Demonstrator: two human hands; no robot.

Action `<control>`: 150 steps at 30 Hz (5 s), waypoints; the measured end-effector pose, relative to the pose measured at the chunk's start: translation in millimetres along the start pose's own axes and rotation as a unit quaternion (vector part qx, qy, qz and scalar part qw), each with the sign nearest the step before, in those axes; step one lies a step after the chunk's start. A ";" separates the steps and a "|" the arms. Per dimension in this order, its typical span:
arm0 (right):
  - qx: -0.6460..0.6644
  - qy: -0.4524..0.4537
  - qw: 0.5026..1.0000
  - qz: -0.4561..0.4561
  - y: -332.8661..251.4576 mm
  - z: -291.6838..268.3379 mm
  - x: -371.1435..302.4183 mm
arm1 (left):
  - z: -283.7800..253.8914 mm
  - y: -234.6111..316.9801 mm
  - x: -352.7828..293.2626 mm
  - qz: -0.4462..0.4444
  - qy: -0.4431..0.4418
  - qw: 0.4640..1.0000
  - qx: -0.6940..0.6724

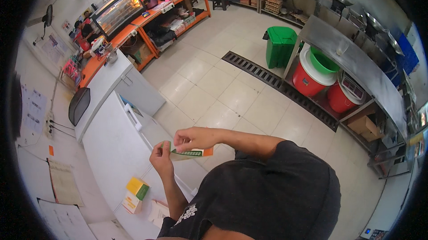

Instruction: The person folds and assembles several cardboard food boxes by hand, pressing the flaps into place to create the containers.

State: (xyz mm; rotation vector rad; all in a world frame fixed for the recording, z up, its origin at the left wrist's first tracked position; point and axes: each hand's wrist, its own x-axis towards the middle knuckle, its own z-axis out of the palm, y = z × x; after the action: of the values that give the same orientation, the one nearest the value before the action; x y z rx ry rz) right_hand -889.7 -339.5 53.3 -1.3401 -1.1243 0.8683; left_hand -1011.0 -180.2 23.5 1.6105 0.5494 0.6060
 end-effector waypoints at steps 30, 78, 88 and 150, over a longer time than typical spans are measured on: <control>-0.348 0.224 0.879 -0.235 0.3 23.0 13.9 | -24.6 49.8 -2.5 0.054 -0.174 0.981 0.062; -0.423 0.160 0.855 -0.254 -18.1 38.0 17.9 | -39.6 47.2 -8.8 -0.037 -0.210 0.977 -0.002; -0.402 0.191 0.847 -0.292 -14.6 40.7 21.3 | -39.1 52.5 -6.0 -0.036 -0.207 0.977 0.035; -0.006 0.124 0.990 0.062 -15.3 49.5 -9.1 | -44.8 60.4 -23.9 -0.036 -0.279 0.953 0.115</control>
State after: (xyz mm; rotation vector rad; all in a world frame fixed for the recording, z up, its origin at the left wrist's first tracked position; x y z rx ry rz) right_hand -941.4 -335.4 62.4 -1.4939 -0.8622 0.7607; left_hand -1058.1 -170.1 86.0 1.8731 0.2581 0.0143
